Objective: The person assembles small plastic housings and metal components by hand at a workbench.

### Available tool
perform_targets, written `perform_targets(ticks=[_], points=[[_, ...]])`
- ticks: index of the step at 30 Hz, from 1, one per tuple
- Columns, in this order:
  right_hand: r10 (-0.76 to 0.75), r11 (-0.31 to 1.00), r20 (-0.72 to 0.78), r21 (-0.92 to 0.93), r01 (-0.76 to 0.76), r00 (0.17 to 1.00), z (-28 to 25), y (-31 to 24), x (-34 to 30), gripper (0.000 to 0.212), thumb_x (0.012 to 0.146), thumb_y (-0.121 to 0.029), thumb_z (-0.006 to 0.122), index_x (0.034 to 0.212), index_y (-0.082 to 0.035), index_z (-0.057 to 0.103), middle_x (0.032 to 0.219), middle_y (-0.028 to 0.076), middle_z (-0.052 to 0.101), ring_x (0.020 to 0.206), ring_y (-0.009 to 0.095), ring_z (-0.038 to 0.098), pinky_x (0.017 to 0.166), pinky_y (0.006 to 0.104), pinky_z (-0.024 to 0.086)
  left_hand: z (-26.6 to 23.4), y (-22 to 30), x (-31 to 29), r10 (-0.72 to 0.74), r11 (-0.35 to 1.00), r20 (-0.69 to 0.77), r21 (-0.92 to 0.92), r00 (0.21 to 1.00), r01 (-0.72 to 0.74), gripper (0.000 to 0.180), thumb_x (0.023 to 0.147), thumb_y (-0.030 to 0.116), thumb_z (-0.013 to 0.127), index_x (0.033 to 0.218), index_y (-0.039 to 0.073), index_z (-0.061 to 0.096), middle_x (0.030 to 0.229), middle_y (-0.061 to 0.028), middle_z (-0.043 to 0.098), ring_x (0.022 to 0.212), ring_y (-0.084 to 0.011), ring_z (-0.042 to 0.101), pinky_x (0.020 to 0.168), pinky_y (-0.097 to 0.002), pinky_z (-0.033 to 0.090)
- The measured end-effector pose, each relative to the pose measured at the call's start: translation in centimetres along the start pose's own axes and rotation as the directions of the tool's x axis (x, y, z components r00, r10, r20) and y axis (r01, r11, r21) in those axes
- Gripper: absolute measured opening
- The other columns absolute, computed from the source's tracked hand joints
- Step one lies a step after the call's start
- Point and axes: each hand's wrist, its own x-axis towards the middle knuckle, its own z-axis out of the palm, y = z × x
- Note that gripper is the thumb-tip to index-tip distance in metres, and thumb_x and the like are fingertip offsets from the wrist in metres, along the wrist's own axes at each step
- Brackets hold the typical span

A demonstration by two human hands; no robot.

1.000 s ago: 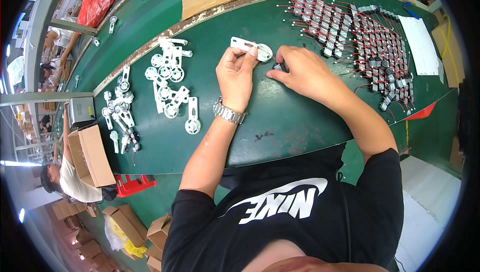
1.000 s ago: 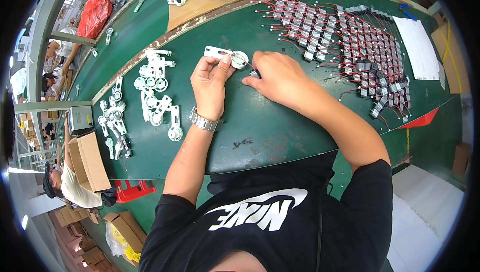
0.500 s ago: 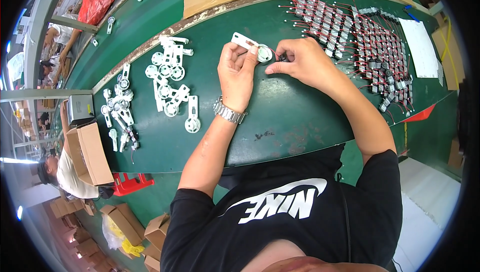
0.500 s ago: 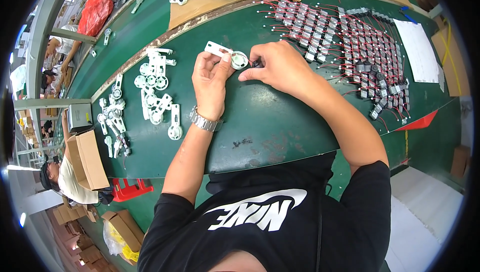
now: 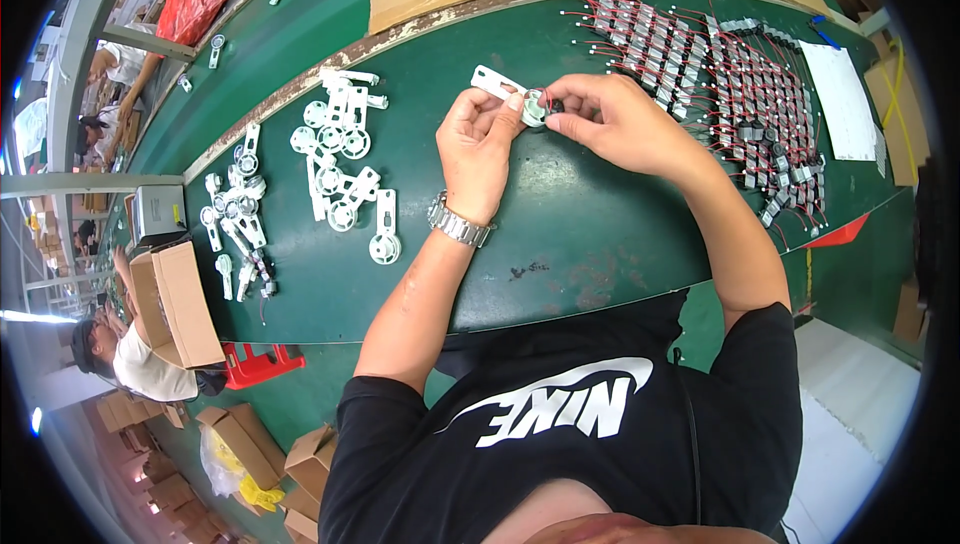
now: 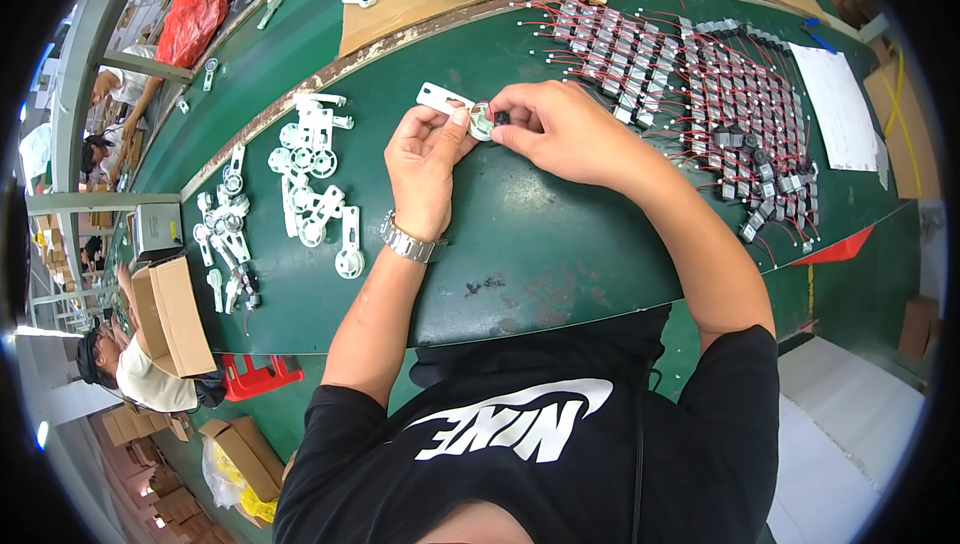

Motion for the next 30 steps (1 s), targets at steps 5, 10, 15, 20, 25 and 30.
perform_targets(ticks=[5,10,15,20,25,30], points=[[-0.094,0.994,-0.126,-0.073,0.085,0.988,0.9,1.0,0.4,0.022,0.095,-0.012,0.073,0.114,0.000,0.069,0.074,0.007,0.064,0.064,0.013,0.058,0.060,0.0311,0.048,0.1,0.1,-0.1,-0.009,1.000,0.003,-0.023,1.000,0.009,0.012,0.100,0.004,0.070,0.109,-0.002,0.065,0.107,-0.0083,0.073,0.096,-0.0118,0.070,0.080,-0.0261,0.058],[-0.047,0.997,-0.136,0.057,0.055,0.990,1.6,0.3,0.3,0.020,0.094,-0.011,0.075,0.110,0.001,0.068,0.080,0.006,0.068,0.067,0.011,0.062,0.061,0.0284,0.050,0.0,0.1,-0.1,-0.045,0.998,-0.022,0.041,0.999,0.046,0.015,0.099,0.004,0.071,0.113,-0.002,0.068,0.108,-0.0067,0.074,0.095,-0.0099,0.069,0.080,-0.0240,0.057],[0.040,0.999,-0.171,0.035,-0.034,0.985,1.9,1.3,0.6,0.024,0.091,-0.012,0.081,0.106,0.000,0.067,0.082,0.005,0.071,0.070,0.009,0.065,0.062,0.0274,0.052,-0.3,-0.2,-0.1,-0.053,0.996,-0.007,0.075,0.999,0.053,0.017,0.099,0.002,0.070,0.115,-0.002,0.067,0.109,-0.0074,0.074,0.096,-0.0105,0.070,0.081,-0.0244,0.057],[0.086,0.971,-0.120,0.234,-0.056,0.989,2.1,2.8,1.4,0.024,0.090,-0.014,0.083,0.103,-0.001,0.068,0.084,0.003,0.071,0.071,0.009,0.064,0.065,0.0270,0.053,-0.7,-0.4,0.3,-0.014,0.995,0.073,0.102,0.997,0.007,0.020,0.099,-0.004,0.066,0.119,-0.004,0.065,0.114,-0.0097,0.073,0.103,-0.0139,0.070,0.088,-0.0267,0.057],[0.044,0.975,-0.112,0.220,-0.018,0.993,2.0,3.2,1.7,0.030,0.087,-0.017,0.086,0.104,-0.002,0.067,0.084,0.001,0.070,0.075,0.008,0.063,0.068,0.0253,0.052,-1.1,-0.5,0.6,-0.012,0.991,0.103,0.131,0.995,-0.002,0.020,0.098,-0.010,0.060,0.116,-0.003,0.062,0.117,-0.0105,0.071,0.106,-0.0158,0.070,0.092,-0.0287,0.057],[0.023,0.997,-0.137,0.071,-0.014,0.990,2.3,2.2,1.3,0.041,0.077,-0.019,0.093,0.105,-0.002,0.068,0.081,0.001,0.067,0.074,0.008,0.060,0.068,0.0262,0.051,-1.3,-0.8,0.7,-0.023,0.984,0.056,0.176,0.998,0.013,0.017,0.098,-0.010,0.061,0.114,-0.002,0.062,0.111,-0.0091,0.071,0.101,-0.0152,0.070,0.089,-0.0285,0.057]])
